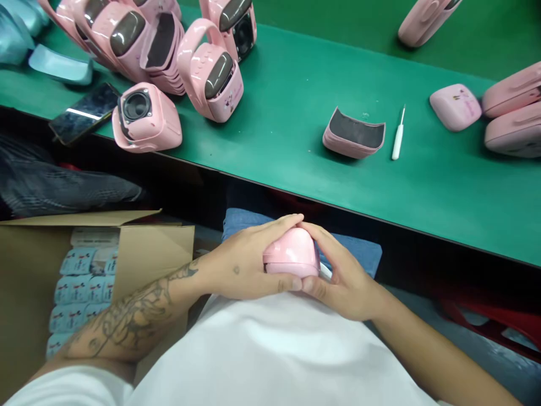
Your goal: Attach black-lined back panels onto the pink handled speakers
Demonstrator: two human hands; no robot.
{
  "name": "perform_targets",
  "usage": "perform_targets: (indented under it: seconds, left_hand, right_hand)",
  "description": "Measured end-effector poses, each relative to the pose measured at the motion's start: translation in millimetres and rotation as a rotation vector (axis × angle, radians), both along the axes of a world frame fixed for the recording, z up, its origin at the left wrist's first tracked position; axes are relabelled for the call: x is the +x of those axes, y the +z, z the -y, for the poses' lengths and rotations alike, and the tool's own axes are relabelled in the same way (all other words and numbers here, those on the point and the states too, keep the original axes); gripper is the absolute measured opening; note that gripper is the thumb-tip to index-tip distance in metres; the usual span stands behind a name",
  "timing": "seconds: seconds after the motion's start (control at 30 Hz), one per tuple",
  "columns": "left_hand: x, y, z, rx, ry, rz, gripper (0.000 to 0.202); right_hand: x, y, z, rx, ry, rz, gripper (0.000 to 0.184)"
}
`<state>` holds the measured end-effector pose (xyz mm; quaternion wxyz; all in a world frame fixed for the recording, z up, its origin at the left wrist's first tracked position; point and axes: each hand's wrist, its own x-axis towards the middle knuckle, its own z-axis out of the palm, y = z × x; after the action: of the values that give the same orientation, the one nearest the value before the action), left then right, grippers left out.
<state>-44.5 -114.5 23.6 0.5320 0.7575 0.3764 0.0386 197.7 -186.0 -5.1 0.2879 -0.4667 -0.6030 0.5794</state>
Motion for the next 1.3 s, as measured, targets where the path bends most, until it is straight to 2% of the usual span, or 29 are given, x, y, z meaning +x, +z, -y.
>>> perform_targets:
  seconds: [0.1,0.3,0.53,0.77,1.0,1.1,1.17,1.3]
  left_hand:
    - [-2.9,-5.0,7.1,-0.008,0.013,0.048,0.102]
    - [-2.5,-9.7,11.4,-0.064,0.041,0.04,0.091]
    - [4.1,-12.8,19.3,-0.034,0.171,0.066,0.108]
    - [6.0,-22.2,27.5,0.055,0.227,0.241,0.094]
    - [10.6,-18.6,36.3,0.057,0.241,0.308,0.086]
    - [11.3,-18.5,38.3,0.014,0.241,0.26,0.084]
    - [10.9,-19.8,32.4,-0.016,0.214,0.193,0.084]
    - [9.9,-24.7,3.9,-0.067,0.036,0.082,0.103]
  right_hand:
    - [-4.4,0.1,3.6,0.02,0.0,-0.061,0.081]
    - [-9.5,-7.5,10.8,-0.075,-0.063,-0.116,0.079]
    - [-13.1,-16.0,19.8,-0.066,-0.197,-0.171,0.079]
    - [-15.3,-15.1,26.5,-0.036,-0.25,-0.187,0.073]
    - [-15.3,-10.5,34.3,-0.011,-0.254,-0.191,0.07]
    - [-15.3,-13.0,37.0,-0.027,-0.263,-0.153,0.071]
    - [-15.1,-17.1,35.7,-0.093,-0.278,-0.15,0.074]
    - [-8.1,-27.2,27.1,-0.214,-0.313,-0.222,0.082]
